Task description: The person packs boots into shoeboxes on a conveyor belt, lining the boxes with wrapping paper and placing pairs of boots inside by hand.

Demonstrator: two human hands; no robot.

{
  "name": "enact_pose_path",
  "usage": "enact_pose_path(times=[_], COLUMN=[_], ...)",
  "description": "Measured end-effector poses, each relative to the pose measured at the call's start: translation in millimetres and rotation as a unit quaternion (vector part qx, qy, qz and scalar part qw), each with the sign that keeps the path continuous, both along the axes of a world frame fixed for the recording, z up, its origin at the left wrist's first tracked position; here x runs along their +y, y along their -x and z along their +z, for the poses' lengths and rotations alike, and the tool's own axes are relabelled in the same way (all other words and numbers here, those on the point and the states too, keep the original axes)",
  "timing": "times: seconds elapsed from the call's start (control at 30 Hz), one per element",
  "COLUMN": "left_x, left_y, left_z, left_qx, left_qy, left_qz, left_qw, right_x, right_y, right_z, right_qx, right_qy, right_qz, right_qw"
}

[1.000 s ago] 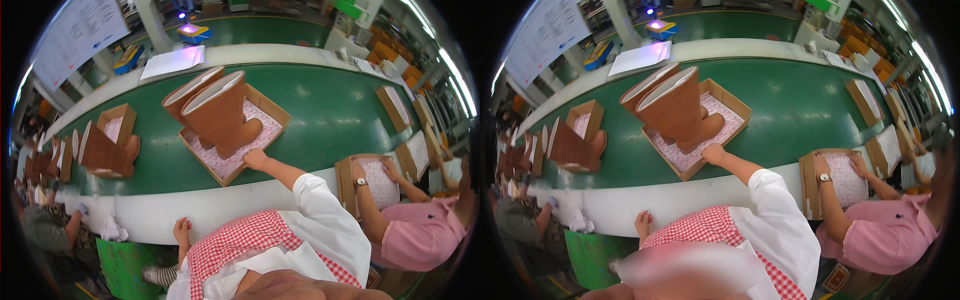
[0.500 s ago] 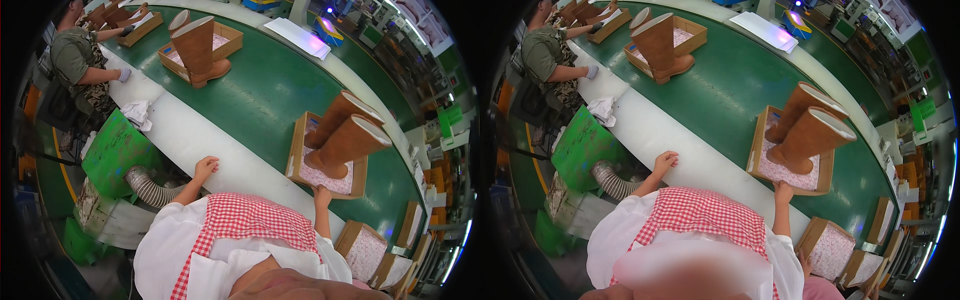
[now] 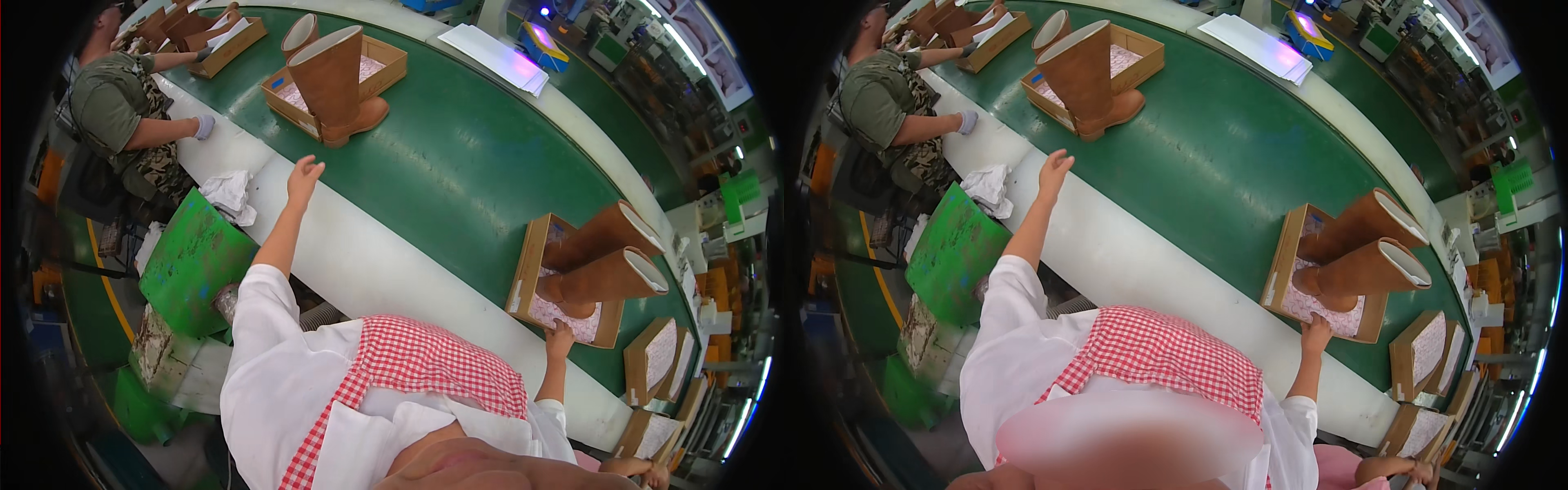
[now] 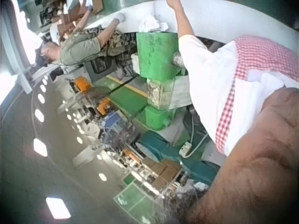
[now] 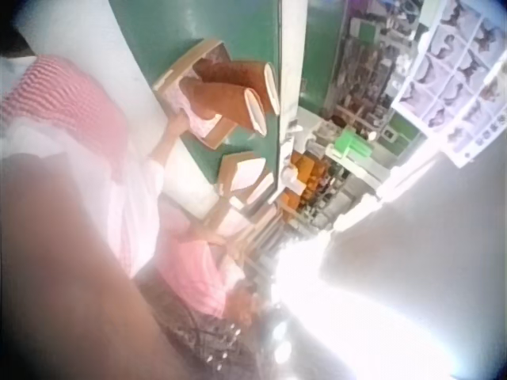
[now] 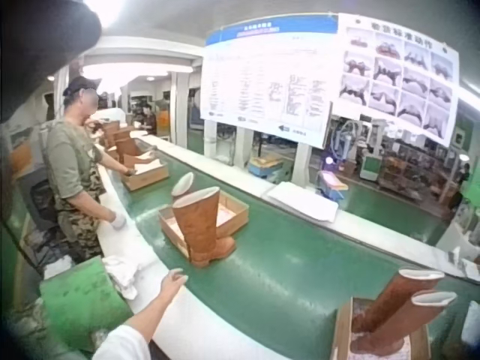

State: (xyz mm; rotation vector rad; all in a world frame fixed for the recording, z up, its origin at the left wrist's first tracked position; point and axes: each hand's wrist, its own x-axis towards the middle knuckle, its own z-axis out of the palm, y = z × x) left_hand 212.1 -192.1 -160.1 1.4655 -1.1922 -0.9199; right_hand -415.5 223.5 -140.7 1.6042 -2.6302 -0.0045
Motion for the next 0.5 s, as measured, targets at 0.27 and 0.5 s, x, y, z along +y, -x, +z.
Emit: enact_pose_path(times=[0.27,0.5], left_x=[-118.7,-152.5], left_y=[-0.2,19.1], left_z=[28.0,27.3], left_qx=[-0.458,-0.465], left_qy=[-0.002,-0.028], left_qz=[0.024,-0.052], left_qw=[0.888,0.884], right_x=[-19.4,-50.1], right_y=[-129.3,-183.3], right_z=[3.6,6.1], right_qx=[-0.011,-0.05], right_qy=[0.161,0.173], right_qz=[-0.017,0.057], right_qw=[0.987,0.982])
